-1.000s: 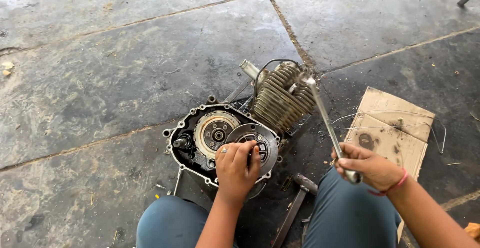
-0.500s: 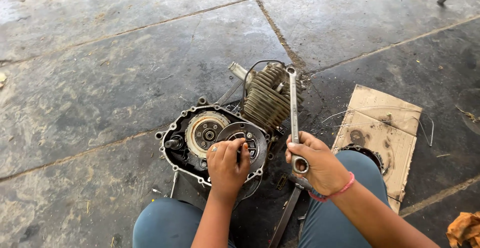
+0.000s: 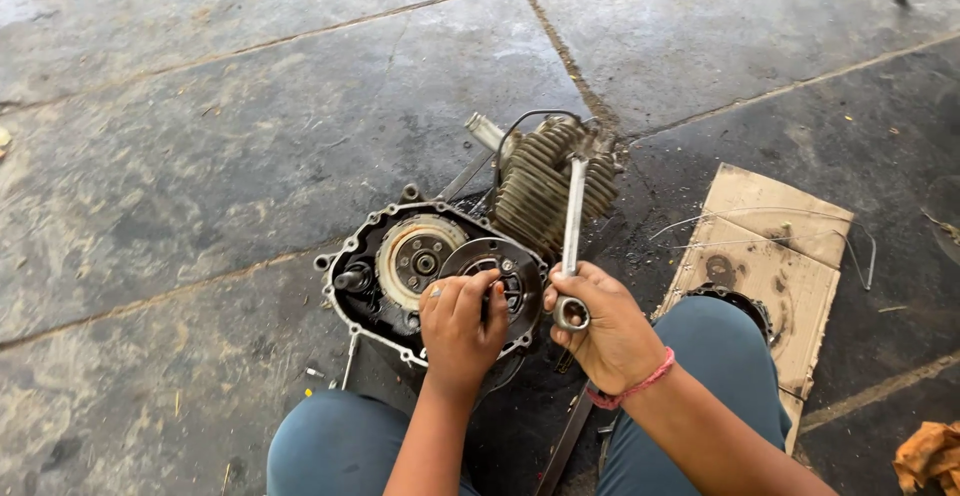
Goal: The person sits on the floor working on a disassembled motorcycle engine. They use a spanner to loosen and tighten bolts on the cylinder head and crankcase, steady the engine with the other hand, and then handle a spark plug, threading a small component onto it by hand.
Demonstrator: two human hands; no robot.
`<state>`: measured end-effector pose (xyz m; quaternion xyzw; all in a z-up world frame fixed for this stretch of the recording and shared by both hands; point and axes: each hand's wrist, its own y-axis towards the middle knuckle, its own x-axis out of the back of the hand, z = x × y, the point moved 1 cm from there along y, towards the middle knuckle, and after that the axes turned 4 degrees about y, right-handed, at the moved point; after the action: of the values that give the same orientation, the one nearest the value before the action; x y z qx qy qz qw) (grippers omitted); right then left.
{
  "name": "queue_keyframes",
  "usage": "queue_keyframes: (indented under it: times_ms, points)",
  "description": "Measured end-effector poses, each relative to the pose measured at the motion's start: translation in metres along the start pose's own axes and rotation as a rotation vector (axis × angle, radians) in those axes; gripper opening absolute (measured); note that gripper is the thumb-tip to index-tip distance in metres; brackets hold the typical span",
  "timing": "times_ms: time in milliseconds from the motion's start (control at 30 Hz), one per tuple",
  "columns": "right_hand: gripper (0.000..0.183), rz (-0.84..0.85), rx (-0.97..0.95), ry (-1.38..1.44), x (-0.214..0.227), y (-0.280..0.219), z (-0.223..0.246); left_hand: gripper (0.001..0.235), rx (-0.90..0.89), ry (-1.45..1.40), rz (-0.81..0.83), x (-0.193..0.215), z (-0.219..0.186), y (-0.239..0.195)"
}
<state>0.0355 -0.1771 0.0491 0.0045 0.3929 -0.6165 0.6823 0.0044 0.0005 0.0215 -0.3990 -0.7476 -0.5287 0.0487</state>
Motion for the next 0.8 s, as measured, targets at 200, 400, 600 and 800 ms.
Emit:
queue_keyframes:
  times_ms: [200,400,600,800]
  points:
    - [0.010,0.154,-0.107,0.226,-0.014,0.007,0.005,0.016,0.003,0.003,0.007,-0.007,0.002,-0.004]
    - [0.016,0.213,-0.187,0.438,-0.036,0.013,0.029,0.016,0.027,0.005,0.030,-0.005,0.000,-0.004]
    - [0.023,0.256,-0.291,0.053,0.073,-0.002,0.055,0.017,0.008,0.006,0.003,-0.005,0.000,-0.002]
    - [0.026,0.147,-0.287,-0.222,0.222,0.038,0.092,0.017,0.016,-0.014,0.018,-0.007,0.000,-0.004]
